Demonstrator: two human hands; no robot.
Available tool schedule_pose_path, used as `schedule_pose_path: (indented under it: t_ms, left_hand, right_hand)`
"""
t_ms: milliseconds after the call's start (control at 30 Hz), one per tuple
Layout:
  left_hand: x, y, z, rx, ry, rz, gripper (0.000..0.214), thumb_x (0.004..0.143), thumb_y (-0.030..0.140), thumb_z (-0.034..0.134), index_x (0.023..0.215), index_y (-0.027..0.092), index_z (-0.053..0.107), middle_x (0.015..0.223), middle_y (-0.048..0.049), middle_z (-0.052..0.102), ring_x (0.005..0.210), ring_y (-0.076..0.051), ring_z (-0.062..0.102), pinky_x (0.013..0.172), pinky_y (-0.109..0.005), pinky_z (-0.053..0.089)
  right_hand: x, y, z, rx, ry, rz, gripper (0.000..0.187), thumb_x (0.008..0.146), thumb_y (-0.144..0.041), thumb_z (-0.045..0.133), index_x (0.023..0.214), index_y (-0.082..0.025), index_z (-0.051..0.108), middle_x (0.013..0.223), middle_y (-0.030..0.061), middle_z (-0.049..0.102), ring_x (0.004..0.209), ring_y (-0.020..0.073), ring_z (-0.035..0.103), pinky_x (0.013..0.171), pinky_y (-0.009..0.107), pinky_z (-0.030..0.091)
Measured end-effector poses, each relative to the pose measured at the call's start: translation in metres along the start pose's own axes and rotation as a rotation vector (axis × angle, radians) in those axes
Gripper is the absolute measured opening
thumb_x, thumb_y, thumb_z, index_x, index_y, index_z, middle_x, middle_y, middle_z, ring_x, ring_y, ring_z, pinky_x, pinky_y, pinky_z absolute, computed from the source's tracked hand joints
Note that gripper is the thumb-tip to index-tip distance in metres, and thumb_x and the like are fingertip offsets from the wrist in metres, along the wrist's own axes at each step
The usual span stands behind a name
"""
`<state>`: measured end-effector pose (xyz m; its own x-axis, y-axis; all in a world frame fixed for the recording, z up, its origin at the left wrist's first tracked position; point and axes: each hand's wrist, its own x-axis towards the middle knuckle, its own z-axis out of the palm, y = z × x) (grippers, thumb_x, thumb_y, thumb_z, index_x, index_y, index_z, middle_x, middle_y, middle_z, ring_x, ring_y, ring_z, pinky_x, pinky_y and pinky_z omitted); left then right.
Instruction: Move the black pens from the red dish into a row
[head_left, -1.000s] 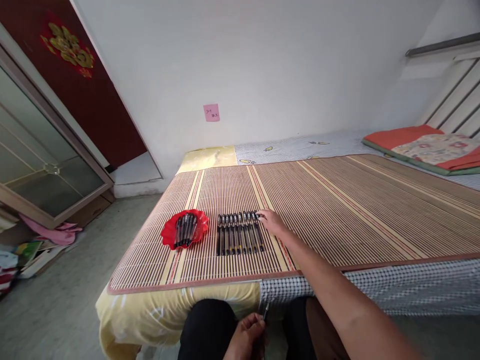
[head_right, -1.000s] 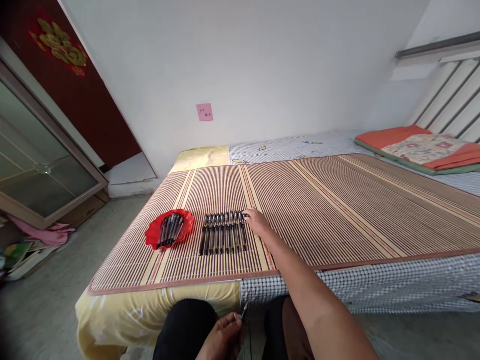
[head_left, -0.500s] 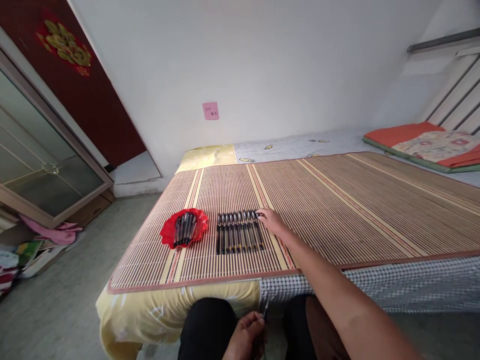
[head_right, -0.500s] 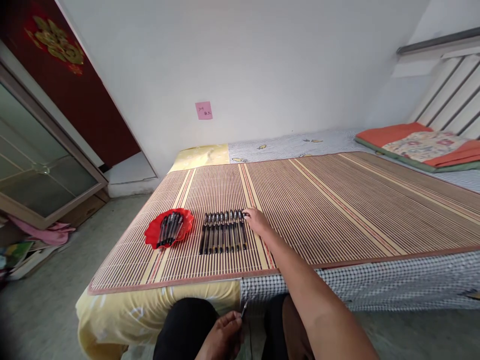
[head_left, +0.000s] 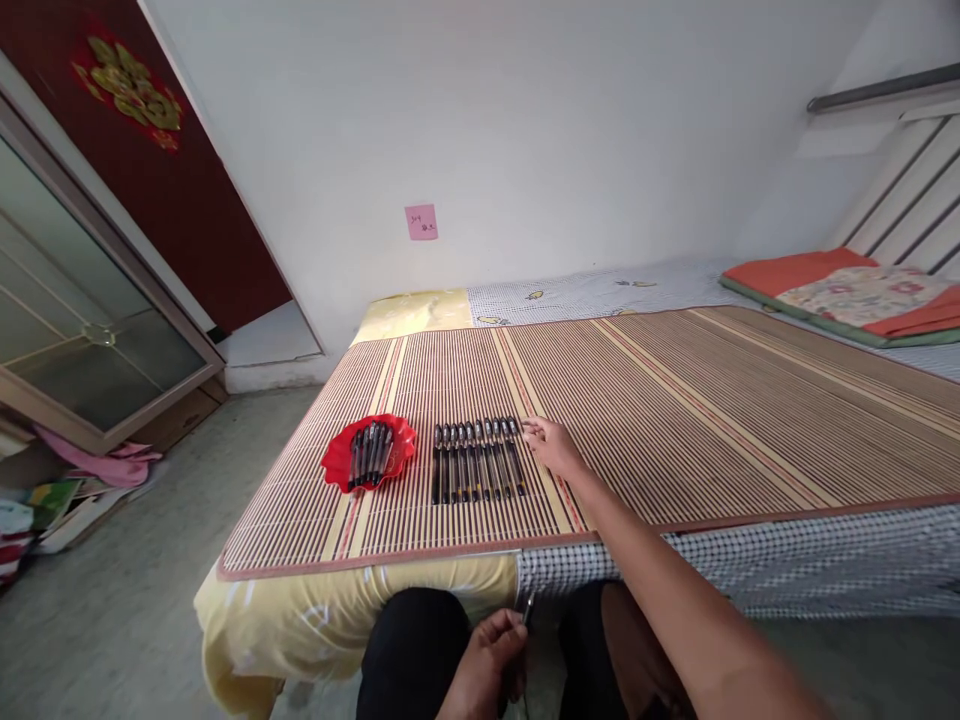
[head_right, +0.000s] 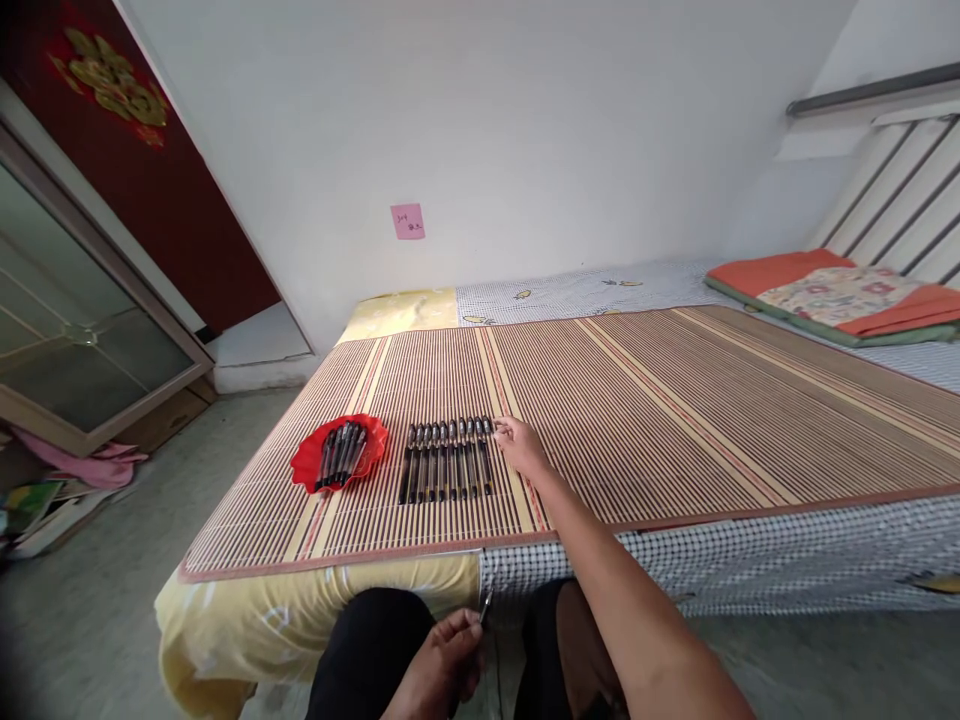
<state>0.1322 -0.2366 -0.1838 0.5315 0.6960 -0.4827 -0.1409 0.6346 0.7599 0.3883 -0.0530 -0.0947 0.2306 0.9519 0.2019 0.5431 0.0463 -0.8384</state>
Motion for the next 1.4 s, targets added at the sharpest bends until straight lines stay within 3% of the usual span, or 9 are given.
schedule_pose_path:
  t_ms: [133, 267, 400, 500, 667, 833, 1267, 1400]
  left_hand:
    - [-0.012, 0.014, 0.006, -0.06, -0.057, 0.089, 0.044, 0.065, 0.05, 0.087, 0.081, 0.019, 0.059, 0.054, 0.0064, 0.053, 0.042, -0.007, 0.04, 0.043, -0.022, 0.024]
    - [-0.021, 0.026, 0.011, -0.152, -0.064, 0.104, 0.043, 0.062, 0.042, 0.091, 0.085, 0.017, 0.065, 0.061, 0.0044, 0.057, 0.049, -0.008, 0.046, 0.047, -0.022, 0.029]
    - [-0.023, 0.028, 0.01, -0.218, -0.058, 0.084, 0.04, 0.062, 0.038, 0.092, 0.084, 0.018, 0.066, 0.066, 0.003, 0.06, 0.05, -0.009, 0.049, 0.048, -0.022, 0.029]
    - [-0.022, 0.026, 0.008, -0.215, -0.08, 0.093, 0.037, 0.064, 0.037, 0.091, 0.084, 0.018, 0.066, 0.07, 0.0015, 0.064, 0.051, -0.008, 0.05, 0.048, -0.022, 0.029]
    - [-0.018, 0.019, 0.003, -0.174, -0.049, 0.113, 0.043, 0.058, 0.039, 0.094, 0.078, 0.018, 0.062, 0.067, 0.0021, 0.064, 0.048, -0.008, 0.049, 0.047, -0.022, 0.03]
    - [-0.012, 0.012, -0.002, -0.147, 0.025, 0.149, 0.055, 0.05, 0.047, 0.096, 0.067, 0.018, 0.053, 0.059, 0.0036, 0.06, 0.043, -0.007, 0.046, 0.045, -0.021, 0.029]
    - [-0.013, 0.012, -0.001, -0.071, -0.046, 0.107, 0.054, 0.065, 0.064, 0.085, 0.077, 0.014, 0.066, 0.064, -0.0011, 0.064, 0.047, -0.009, 0.051, 0.048, -0.023, 0.03]
    - [-0.011, 0.012, -0.002, -0.057, -0.017, 0.112, 0.054, 0.059, 0.06, 0.089, 0.077, 0.015, 0.064, 0.062, 0.001, 0.063, 0.049, -0.009, 0.051, 0.049, -0.022, 0.029]
  right_hand:
    - [-0.054, -0.022, -0.012, 0.282, 0.046, 0.041, 0.035, 0.088, -0.036, 0.06, 0.113, -0.014, 0.07, 0.089, 0.0069, 0.071, 0.07, 0.015, 0.064, 0.062, 0.026, 0.052]
    - [-0.127, -0.044, -0.013, 0.401, -0.054, 0.113, 0.044, 0.088, -0.053, 0.061, 0.11, -0.016, 0.07, 0.07, 0.0017, 0.066, 0.059, 0.0143, 0.058, 0.055, 0.025, 0.047]
    - [-0.19, -0.053, 0.008, 0.494, -0.142, 0.204, 0.048, 0.085, -0.061, 0.062, 0.1, -0.016, 0.07, 0.064, 0.0005, 0.063, 0.054, 0.013, 0.054, 0.052, 0.025, 0.045]
    - [-0.217, -0.049, 0.029, 0.506, -0.183, 0.264, 0.051, 0.081, -0.065, 0.064, 0.092, -0.016, 0.069, 0.06, -0.0004, 0.06, 0.053, 0.013, 0.054, 0.05, 0.023, 0.043]
    - [-0.227, -0.034, 0.056, 0.538, -0.164, 0.279, 0.053, 0.075, -0.07, 0.067, 0.077, -0.016, 0.066, 0.054, -0.0029, 0.054, 0.049, 0.0113, 0.049, 0.047, 0.022, 0.038]
    - [-0.221, -0.02, 0.069, 0.554, -0.143, 0.277, 0.054, 0.071, -0.071, 0.069, 0.074, -0.018, 0.066, 0.051, -0.0032, 0.053, 0.047, 0.0116, 0.048, 0.045, 0.023, 0.036]
    - [-0.217, -0.01, 0.072, 0.572, -0.179, 0.234, 0.049, 0.078, -0.067, 0.065, 0.072, -0.018, 0.064, 0.048, -0.0034, 0.056, 0.043, 0.0109, 0.047, 0.046, 0.023, 0.034]
    - [-0.217, -0.011, 0.073, 0.562, -0.165, 0.243, 0.046, 0.078, -0.064, 0.066, 0.072, -0.018, 0.063, 0.046, -0.0043, 0.054, 0.042, 0.0099, 0.044, 0.046, 0.023, 0.033]
